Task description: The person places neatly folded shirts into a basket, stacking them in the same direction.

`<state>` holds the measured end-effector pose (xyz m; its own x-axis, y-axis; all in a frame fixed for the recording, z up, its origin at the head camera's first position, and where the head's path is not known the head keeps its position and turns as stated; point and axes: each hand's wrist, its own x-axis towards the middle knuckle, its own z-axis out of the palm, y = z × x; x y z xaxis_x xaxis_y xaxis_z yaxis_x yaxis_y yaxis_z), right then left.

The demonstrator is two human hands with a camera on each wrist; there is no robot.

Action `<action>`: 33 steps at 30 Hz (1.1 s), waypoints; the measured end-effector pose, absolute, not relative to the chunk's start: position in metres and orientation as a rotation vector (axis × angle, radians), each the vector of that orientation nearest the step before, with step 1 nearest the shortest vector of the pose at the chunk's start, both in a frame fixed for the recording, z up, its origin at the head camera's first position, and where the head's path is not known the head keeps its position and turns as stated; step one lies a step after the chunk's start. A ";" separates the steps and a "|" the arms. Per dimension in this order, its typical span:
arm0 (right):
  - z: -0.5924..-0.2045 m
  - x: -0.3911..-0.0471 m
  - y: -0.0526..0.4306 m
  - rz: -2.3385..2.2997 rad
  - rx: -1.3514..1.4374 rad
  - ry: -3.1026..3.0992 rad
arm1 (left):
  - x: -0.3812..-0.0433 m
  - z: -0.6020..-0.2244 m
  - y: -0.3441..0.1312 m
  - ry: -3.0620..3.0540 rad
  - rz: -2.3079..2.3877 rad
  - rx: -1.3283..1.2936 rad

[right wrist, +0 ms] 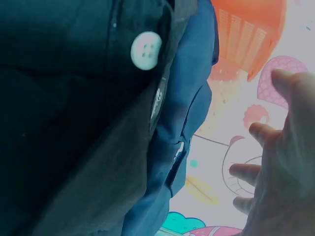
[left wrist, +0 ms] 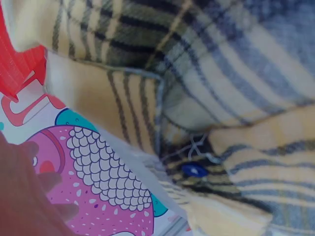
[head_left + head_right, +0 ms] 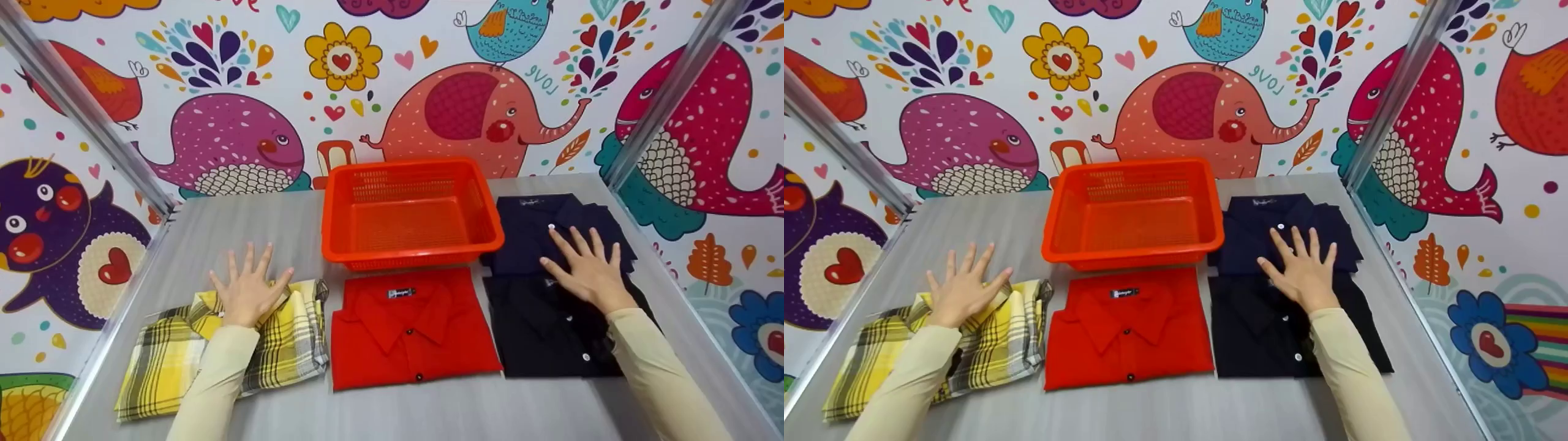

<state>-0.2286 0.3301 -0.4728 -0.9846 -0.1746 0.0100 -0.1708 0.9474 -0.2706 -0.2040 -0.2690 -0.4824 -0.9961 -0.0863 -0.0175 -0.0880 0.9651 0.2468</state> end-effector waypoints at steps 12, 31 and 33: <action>-0.490 -0.201 0.294 -0.415 -0.639 3.132 | -0.186 -0.487 -0.243 3.077 0.332 -0.035; -0.499 -0.176 0.217 -0.526 -0.980 3.055 | -0.152 -0.484 -0.168 3.300 0.316 0.523; -0.496 -0.174 0.212 -0.610 -0.902 2.999 | -0.149 -0.486 -0.164 3.273 0.320 0.500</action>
